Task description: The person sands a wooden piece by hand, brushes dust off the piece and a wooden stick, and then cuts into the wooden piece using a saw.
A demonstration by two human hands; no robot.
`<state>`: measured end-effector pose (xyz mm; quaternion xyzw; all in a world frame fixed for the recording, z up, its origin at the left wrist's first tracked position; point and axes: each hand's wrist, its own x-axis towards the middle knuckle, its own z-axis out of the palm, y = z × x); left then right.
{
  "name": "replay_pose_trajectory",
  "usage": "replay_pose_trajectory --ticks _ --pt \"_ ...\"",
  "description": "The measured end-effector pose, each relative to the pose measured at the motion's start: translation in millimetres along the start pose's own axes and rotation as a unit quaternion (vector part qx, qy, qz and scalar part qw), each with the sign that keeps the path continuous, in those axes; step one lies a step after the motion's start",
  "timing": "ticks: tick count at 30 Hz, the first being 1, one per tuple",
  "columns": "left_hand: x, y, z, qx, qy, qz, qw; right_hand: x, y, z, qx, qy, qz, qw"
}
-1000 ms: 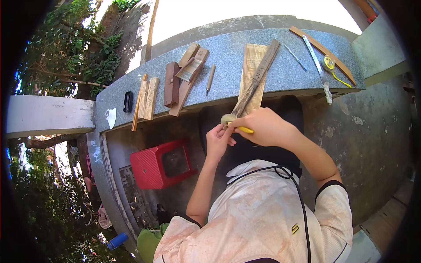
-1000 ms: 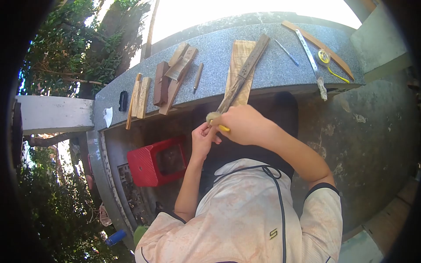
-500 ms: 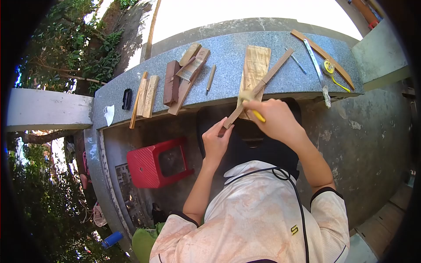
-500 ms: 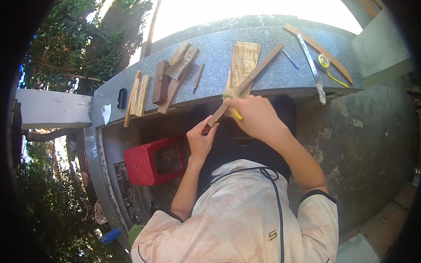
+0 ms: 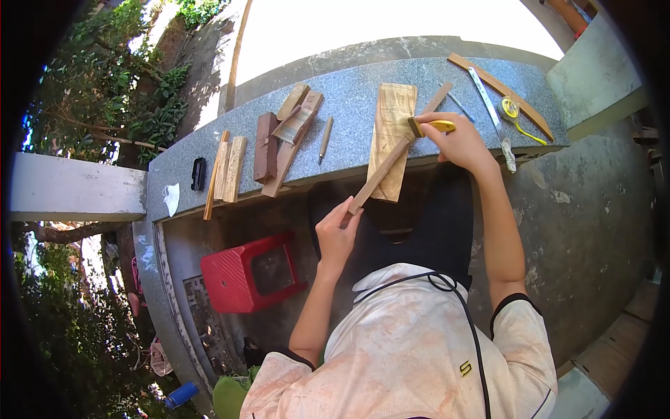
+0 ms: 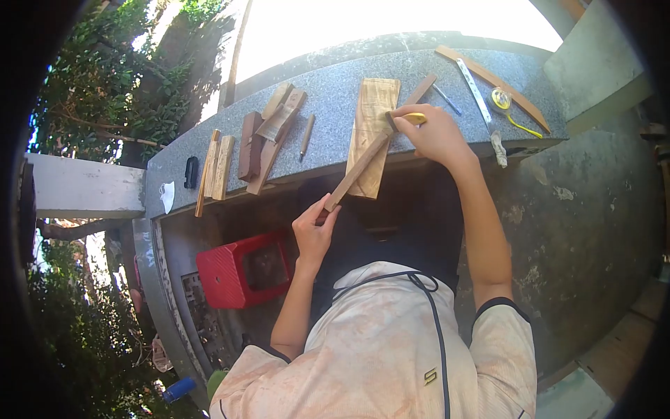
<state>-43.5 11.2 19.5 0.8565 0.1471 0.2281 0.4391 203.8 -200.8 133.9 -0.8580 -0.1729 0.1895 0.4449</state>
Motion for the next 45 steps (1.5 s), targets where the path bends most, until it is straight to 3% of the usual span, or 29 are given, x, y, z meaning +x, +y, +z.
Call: replay_pose_trajectory --ticks 2,4,5,8,9,12,13,16,17,19,22,24,25,28,33,39,42,45 --pt "1.4 1.2 3.6 0.003 0.012 0.011 1.000 -4.4 8.8 13.8 -0.117 0.008 -0.143 0.983" --pt "-0.6 -0.8 3.7 0.010 0.012 0.027 1.000 -19.6 8.1 33.1 -0.234 0.006 -0.321 0.918" --pt "0.0 -4.2 3.8 0.013 0.012 0.039 0.999 -36.7 -35.7 14.9 -0.071 -0.191 -0.059 0.977" --pt "-0.7 -3.3 3.1 0.011 0.011 0.038 0.999 1.1 1.4 -17.4 -0.054 -0.033 -0.034 0.997" --pt "1.1 -1.7 3.5 0.007 0.014 0.034 0.999 20.3 23.0 -24.7 -0.124 0.067 -0.069 0.988" --pt "3.5 -1.3 1.4 -0.003 0.012 0.008 1.000 15.7 38.5 -6.2 -0.241 0.088 -0.215 0.942" --pt "2.9 -2.6 0.9 -0.001 0.011 0.011 1.000 -6.0 5.3 -8.9 -0.130 -0.056 -0.135 0.981" --pt "3.0 -10.4 1.5 0.012 0.008 0.025 1.000 5.4 -0.1 -37.3 -0.006 -0.143 -0.012 0.990" --pt "4.1 -13.3 0.6 0.021 0.009 0.031 0.999 28.3 26.6 -46.0 0.006 -0.065 -0.031 0.997" --pt "4.7 -10.8 2.6 0.020 0.011 0.032 0.999 37.6 31.6 -44.9 -0.142 0.048 -0.054 0.987" --pt "6.3 -8.4 0.4 0.012 0.010 0.029 0.999 21.6 12.9 -34.1 -0.151 -0.005 -0.064 0.986" --pt "4.1 -10.7 1.1 0.026 0.005 0.037 0.999 1.4 -8.9 -36.3 -0.035 -0.141 -0.016 0.989" --pt "2.9 -11.6 1.4 0.023 0.011 0.039 0.999 5.8 -6.9 -43.5 -0.034 -0.100 0.031 0.994" --pt "1.3 -11.5 5.6 0.016 0.023 0.048 0.998 31.1 35.2 -47.7 -0.191 0.118 -0.055 0.973" --pt "1.3 -8.7 8.8 0.060 0.023 0.121 0.991 -0.6 32.0 -10.7 -0.218 0.070 -0.125 0.965" --pt "-6.4 1.0 24.4 0.027 -0.012 0.060 0.998 -31.3 16.5 21.9 -0.284 0.050 -0.105 0.952" --pt "-6.2 3.1 25.2 0.020 -0.006 0.028 0.999 -56.7 6.5 38.5 -0.280 -0.011 -0.214 0.936" --pt "-7.5 -0.1 25.0 0.011 -0.002 0.023 1.000 -36.1 21.3 8.7 -0.240 0.034 -0.148 0.959"
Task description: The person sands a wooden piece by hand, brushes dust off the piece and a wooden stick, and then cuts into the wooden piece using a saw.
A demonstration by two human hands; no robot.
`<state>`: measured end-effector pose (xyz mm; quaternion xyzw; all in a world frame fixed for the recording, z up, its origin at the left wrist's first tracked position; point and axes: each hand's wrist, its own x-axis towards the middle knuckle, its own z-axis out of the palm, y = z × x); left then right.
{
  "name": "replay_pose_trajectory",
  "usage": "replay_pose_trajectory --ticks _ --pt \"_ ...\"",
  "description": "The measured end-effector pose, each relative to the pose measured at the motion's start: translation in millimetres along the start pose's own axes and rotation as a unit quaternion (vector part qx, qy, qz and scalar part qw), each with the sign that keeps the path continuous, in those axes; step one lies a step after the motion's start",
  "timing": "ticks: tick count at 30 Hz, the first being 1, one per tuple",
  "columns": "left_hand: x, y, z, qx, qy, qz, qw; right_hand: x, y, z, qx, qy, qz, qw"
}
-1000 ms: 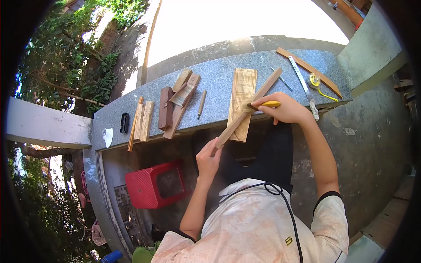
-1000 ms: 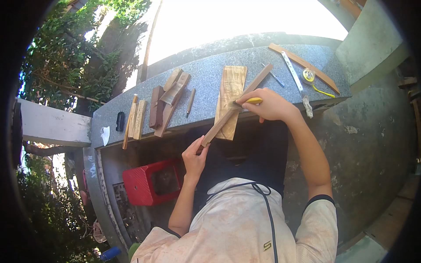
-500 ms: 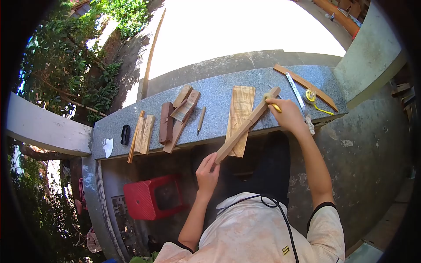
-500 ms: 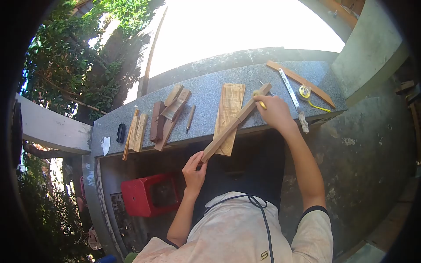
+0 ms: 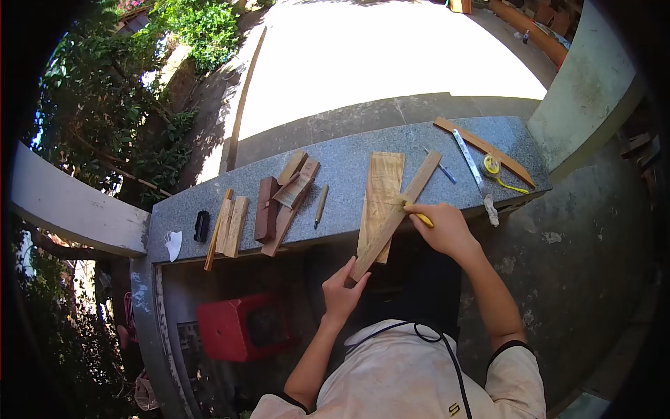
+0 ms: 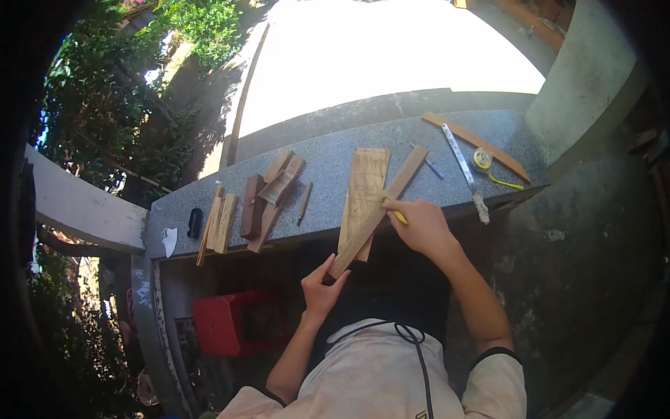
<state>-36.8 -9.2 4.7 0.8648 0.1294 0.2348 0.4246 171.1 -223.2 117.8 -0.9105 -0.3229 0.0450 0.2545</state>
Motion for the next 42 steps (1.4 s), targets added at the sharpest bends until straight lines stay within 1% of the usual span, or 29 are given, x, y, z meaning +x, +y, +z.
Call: replay_pose_trajectory --ticks 3,4,5,7,8,9,10,11,13,14,15,17,19,20,23,24,25,27,28,29,31,32,33,35,37,38,41,42 --pt "5.2 -0.2 2.8 0.004 0.012 0.016 1.000 0.6 -6.6 8.5 -0.080 0.002 0.000 0.997" --pt "5.5 -1.2 2.4 0.006 0.011 0.014 1.000 -13.0 -22.1 18.1 -0.048 -0.007 -0.073 0.996" --pt "3.9 -2.1 1.0 0.009 0.007 0.011 1.000 -26.8 -42.2 20.3 -0.027 -0.078 -0.139 0.987" --pt "3.3 -2.6 -1.3 0.002 -0.018 -0.030 0.999 -40.5 -68.7 13.3 0.029 -0.223 -0.165 0.960" --pt "3.1 -2.8 -2.0 -0.002 -0.030 -0.052 0.998 -34.3 -62.9 10.8 0.025 -0.203 -0.147 0.968" --pt "2.3 -2.7 -2.4 -0.018 -0.024 -0.055 0.998 -25.1 -52.1 5.7 0.021 -0.185 -0.130 0.974" --pt "2.5 -2.0 -1.8 -0.035 -0.017 -0.058 0.998 -13.4 -36.6 6.7 0.023 -0.096 -0.095 0.991" --pt "4.5 -0.9 -0.6 -0.053 -0.008 -0.058 0.997 -4.4 -29.8 10.9 0.005 -0.042 -0.013 0.999" --pt "8.3 1.1 0.1 -0.063 -0.013 -0.068 0.996 -13.0 -44.1 17.2 -0.074 -0.058 -0.076 0.993" --pt "6.1 1.6 -2.1 -0.065 -0.021 -0.075 0.995 -27.2 -61.4 22.0 -0.062 -0.098 -0.112 0.987" --pt "6.2 1.3 -3.9 -0.071 -0.030 -0.088 0.993 -35.8 -74.2 21.0 -0.026 -0.183 -0.143 0.972" --pt "7.6 0.0 -6.3 -0.084 -0.050 -0.114 0.989 -36.2 -74.8 4.9 0.004 -0.265 -0.157 0.952" --pt "7.5 1.1 -6.8 -0.072 -0.050 -0.105 0.991 -17.7 -43.4 3.2 0.039 -0.152 -0.093 0.983" --pt "8.4 2.3 -6.0 -0.067 -0.048 -0.100 0.992 -9.3 -36.3 7.6 0.014 -0.099 -0.023 0.995" --pt "10.1 6.1 -8.0 -0.031 -0.044 -0.084 0.995 -28.9 -66.6 20.7 -0.041 -0.141 -0.123 0.981" --pt "10.5 8.1 -10.4 -0.036 -0.048 -0.089 0.994 -36.7 -80.3 19.1 0.000 -0.212 -0.171 0.962" --pt "11.2 10.2 -12.4 -0.041 -0.054 -0.093 0.993 -40.7 -82.0 20.0 0.069 -0.260 -0.194 0.943" --pt "12.0 11.3 -14.4 -0.037 -0.063 -0.101 0.992 -26.3 -66.0 7.8 0.044 -0.212 -0.150 0.965" --pt "10.9 11.6 -14.8 -0.028 -0.066 -0.105 0.992 -12.3 -56.0 6.4 0.089 -0.152 -0.081 0.981" --pt "11.4 11.8 -13.9 -0.020 -0.066 -0.108 0.992 -6.8 -54.2 4.3 0.045 -0.112 0.013 0.993" --pt "12.5 11.5 -12.1 -0.023 -0.056 -0.094 0.994 -16.2 -69.7 10.5 -0.034 -0.124 -0.073 0.989" --pt "11.9 10.7 -13.0 -0.022 -0.057 -0.087 0.994 -27.4 -85.1 14.4 -0.027 -0.155 -0.112 0.981" --pt "12.5 9.3 -12.8 -0.028 -0.061 -0.094 0.993 -33.0 -93.9 14.8 -0.003 -0.243 -0.140 0.960" --pt "11.3 5.9 -12.4 -0.039 -0.066 -0.110 0.991 -31.7 -84.5 8.9 0.039 -0.244 -0.158 0.956" --pt "10.9 8.1 -13.9 -0.025 -0.049 -0.074 0.996 -10.5 -49.9 12.7 0.089 -0.124 -0.070 0.986" --pt "12.3 9.5 -13.0 -0.019 -0.037 -0.055 0.998 -5.8 -43.5 16.9 0.051 -0.054 -0.032 0.997" --pt "12.8 7.1 -10.4 -0.024 -0.036 -0.061 0.997 -27.2 -76.3 19.7 0.002 -0.163 -0.120 0.979" --pt "14.0 7.9 -12.0 -0.023 -0.050 -0.072 0.996 -33.7 -84.8 16.7 0.018 -0.231 -0.161 0.959"
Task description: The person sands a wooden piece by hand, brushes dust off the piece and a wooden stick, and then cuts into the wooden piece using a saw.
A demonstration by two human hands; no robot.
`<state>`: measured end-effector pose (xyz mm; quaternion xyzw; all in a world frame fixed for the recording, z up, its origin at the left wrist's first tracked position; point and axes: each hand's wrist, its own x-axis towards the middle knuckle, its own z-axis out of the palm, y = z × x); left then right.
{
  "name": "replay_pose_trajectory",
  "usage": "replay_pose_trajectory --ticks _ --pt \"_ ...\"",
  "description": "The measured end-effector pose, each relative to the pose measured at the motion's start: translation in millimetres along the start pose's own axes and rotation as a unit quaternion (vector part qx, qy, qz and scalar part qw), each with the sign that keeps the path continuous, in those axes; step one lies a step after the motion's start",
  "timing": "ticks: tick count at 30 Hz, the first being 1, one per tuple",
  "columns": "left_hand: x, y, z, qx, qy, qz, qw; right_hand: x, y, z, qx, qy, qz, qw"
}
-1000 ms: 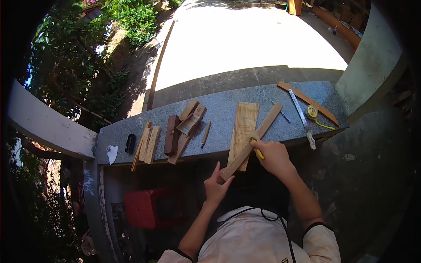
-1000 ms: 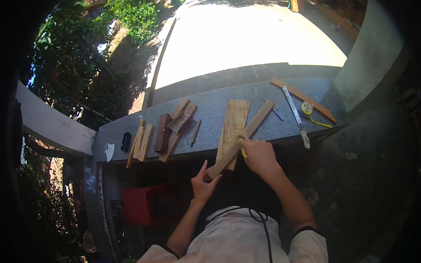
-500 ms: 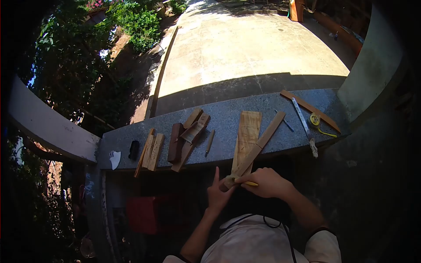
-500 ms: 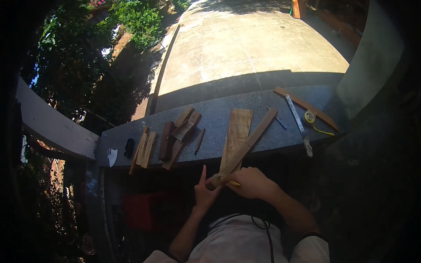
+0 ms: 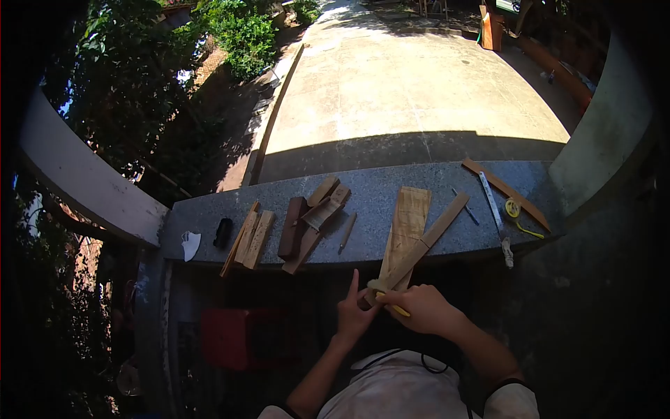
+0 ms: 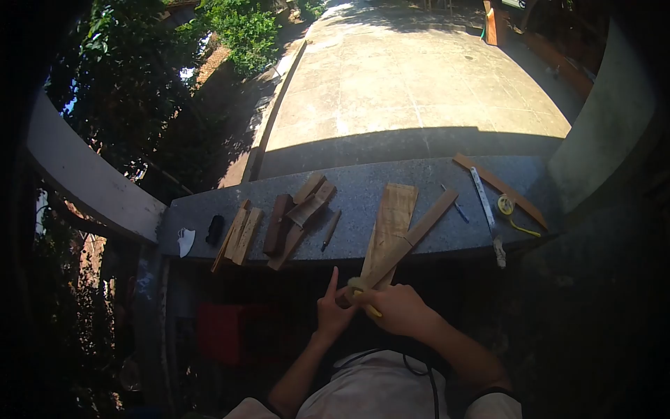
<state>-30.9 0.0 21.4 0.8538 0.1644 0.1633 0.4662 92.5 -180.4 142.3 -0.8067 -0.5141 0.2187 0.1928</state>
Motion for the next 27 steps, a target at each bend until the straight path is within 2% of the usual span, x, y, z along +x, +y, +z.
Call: replay_pose_trajectory --ticks 1,3,4,5,7,9,10,13,16,19,20,21,23,26,27 --pt "-0.3 2.0 -2.3 0.001 -0.013 -0.012 1.000 -1.5 0.2 -1.3 0.050 -0.045 -0.006 0.998" --pt "-2.3 1.5 -4.0 -0.002 -0.021 -0.021 1.000 1.8 27.6 -21.0 0.054 0.025 0.030 0.998" --pt "-3.9 0.3 -2.3 -0.007 -0.017 -0.017 1.000 8.8 42.5 -32.4 0.134 0.080 0.132 0.979" --pt "-3.1 -0.5 -0.9 -0.013 -0.011 -0.010 1.000 16.1 69.4 -23.4 0.122 0.202 0.142 0.961" --pt "-1.2 -1.3 1.5 -0.025 -0.007 -0.017 1.000 14.1 47.8 -32.8 -0.042 0.141 0.175 0.973" --pt "-0.4 -1.3 0.4 -0.023 -0.016 -0.019 0.999 6.7 27.1 -25.1 -0.055 0.077 0.052 0.994" --pt "0.6 -1.4 -1.3 -0.017 -0.020 -0.018 0.999 5.2 38.1 -22.5 0.045 0.038 0.019 0.998" --pt "-1.6 0.4 -4.4 -0.010 -0.018 -0.016 1.000 12.0 72.6 -67.4 0.189 0.099 0.205 0.955" --pt "-1.3 0.2 -1.2 0.003 -0.003 0.000 1.000 20.4 93.6 -59.6 -0.022 0.171 0.223 0.960" --pt "0.7 -0.2 -2.9 0.012 0.001 0.009 1.000 10.2 79.8 -52.4 0.029 0.083 0.097 0.991" --pt "-0.6 0.1 -2.3 0.011 0.001 0.008 1.000 5.3 86.5 -66.8 0.140 0.077 0.118 0.980" --pt "-2.1 -0.1 -2.7 0.011 -0.004 0.001 1.000 6.4 92.1 -84.7 0.262 0.072 0.231 0.934" --pt "-0.7 0.1 -2.8 0.008 -0.012 -0.006 1.000 11.8 140.4 -81.5 0.063 0.226 0.236 0.943" --pt "-0.6 -1.4 -1.7 0.013 -0.015 -0.016 1.000 14.7 128.1 -67.9 -0.013 0.174 0.185 0.967" --pt "0.3 -0.6 -2.6 0.012 -0.011 -0.012 1.000 13.7 124.3 -70.9 0.065 0.144 0.173 0.972"
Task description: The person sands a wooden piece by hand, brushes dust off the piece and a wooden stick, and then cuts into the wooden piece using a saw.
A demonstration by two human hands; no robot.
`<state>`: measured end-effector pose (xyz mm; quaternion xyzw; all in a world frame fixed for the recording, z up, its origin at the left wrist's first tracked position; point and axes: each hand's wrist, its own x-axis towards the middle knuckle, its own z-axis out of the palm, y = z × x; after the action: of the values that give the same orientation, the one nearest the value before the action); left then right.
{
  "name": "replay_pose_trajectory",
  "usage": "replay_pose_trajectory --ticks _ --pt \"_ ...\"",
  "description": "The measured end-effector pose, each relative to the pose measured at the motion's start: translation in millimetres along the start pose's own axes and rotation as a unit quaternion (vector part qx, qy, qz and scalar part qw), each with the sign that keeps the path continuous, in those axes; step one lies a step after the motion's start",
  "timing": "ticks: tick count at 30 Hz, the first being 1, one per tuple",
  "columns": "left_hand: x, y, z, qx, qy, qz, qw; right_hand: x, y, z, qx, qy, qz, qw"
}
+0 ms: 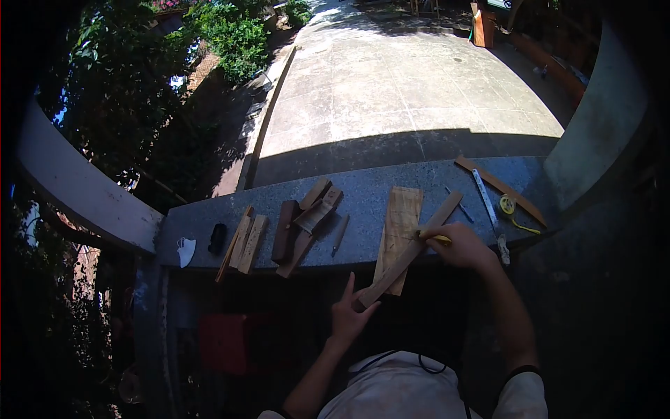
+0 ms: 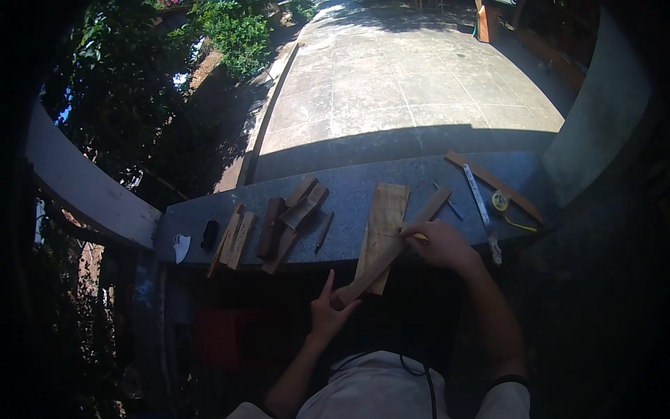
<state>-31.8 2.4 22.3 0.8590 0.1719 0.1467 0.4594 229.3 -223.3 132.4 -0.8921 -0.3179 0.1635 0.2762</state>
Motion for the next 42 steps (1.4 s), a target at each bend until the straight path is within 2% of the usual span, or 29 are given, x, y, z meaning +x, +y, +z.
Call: replay_pose_trajectory --ticks 2,3,6,7,10,11,14,15,18,19,22,23,26,27,31,32,33,34,35,36,38,39,42 --pt "0.1 2.8 0.1 -0.004 0.007 0.007 1.000 -4.0 -7.3 -14.2 0.143 -0.090 0.004 0.986" --pt "-1.1 0.8 1.2 -0.006 0.008 0.008 1.000 9.0 14.1 -16.0 0.169 -0.044 0.034 0.984" --pt "-0.3 -1.4 3.7 -0.012 0.009 0.008 1.000 27.6 36.8 -23.0 -0.068 0.120 0.085 0.987" --pt "-0.3 1.6 2.1 -0.011 0.008 0.005 1.000 27.2 34.7 -10.7 -0.079 0.117 0.046 0.989" --pt "1.3 1.9 -0.3 0.001 0.013 0.013 1.000 6.6 8.4 -11.5 0.045 0.002 -0.039 0.998" --pt "0.1 1.3 1.2 0.003 0.013 0.018 1.000 10.8 29.7 -10.8 0.080 0.015 -0.023 0.996" --pt "-0.1 -5.5 3.9 -0.002 0.005 0.008 1.000 30.9 57.3 -29.5 0.000 0.128 0.090 0.988" --pt "-0.6 -5.2 4.1 -0.007 0.010 0.007 1.000 32.2 62.4 -24.1 -0.094 0.129 0.061 0.985" --pt "-0.5 -8.1 3.3 0.013 0.010 0.018 1.000 9.6 20.2 -11.1 -0.013 -0.004 -0.089 0.996" --pt "-0.4 -7.3 3.1 0.012 0.007 0.005 1.000 3.4 5.3 -18.7 0.109 -0.096 -0.017 0.989" --pt "-0.8 -4.6 1.1 0.007 -0.003 -0.018 1.000 29.3 38.6 -33.8 0.052 0.048 0.058 0.996" --pt "-1.2 -4.4 2.1 0.001 0.000 -0.017 1.000 42.4 69.4 -20.7 -0.126 0.162 0.026 0.978" --pt "-0.8 -3.6 1.5 -0.004 0.003 -0.010 1.000 25.3 29.9 -15.1 -0.157 0.053 -0.011 0.986" --pt "-1.4 -4.3 1.6 -0.013 0.003 -0.015 1.000 19.3 30.4 -8.9 -0.099 0.029 -0.089 0.991" --pt "-0.9 -4.5 6.3 -0.038 0.002 -0.034 0.999 37.0 61.1 -34.4 -0.046 0.091 0.057 0.993" --pt "-1.9 -2.6 7.8 -0.047 0.001 -0.044 0.998 32.9 61.5 -30.2 -0.078 0.087 0.045 0.992" --pt "-2.0 -4.3 9.2 -0.031 0.005 -0.003 1.000 31.3 55.6 -25.7 -0.111 0.085 0.029 0.990" --pt "-0.7 -0.7 9.4 -0.084 -0.012 -0.056 0.995 30.5 45.9 -20.2 -0.143 0.084 0.012 0.986" --pt "-2.6 4.5 8.8 -0.136 -0.029 -0.111 0.984 23.0 35.1 -11.2 -0.152 0.042 -0.019 0.987" --pt "-2.8 7.6 8.6 -0.188 -0.047 -0.165 0.967 17.9 34.2 -9.6 -0.089 0.022 -0.037 0.995" --pt "-0.1 4.5 9.8 -0.265 -0.058 -0.192 0.943 11.0 33.1 -9.2 0.041 -0.016 -0.071 0.997" --pt "-1.0 4.3 9.7 -0.302 -0.063 -0.206 0.929 11.4 8.0 -33.5 0.096 -0.049 0.089 0.990" --pt "-1.2 14.0 10.5 -0.249 -0.035 -0.161 0.954 23.4 42.1 -8.9 -0.131 0.093 -0.001 0.987"
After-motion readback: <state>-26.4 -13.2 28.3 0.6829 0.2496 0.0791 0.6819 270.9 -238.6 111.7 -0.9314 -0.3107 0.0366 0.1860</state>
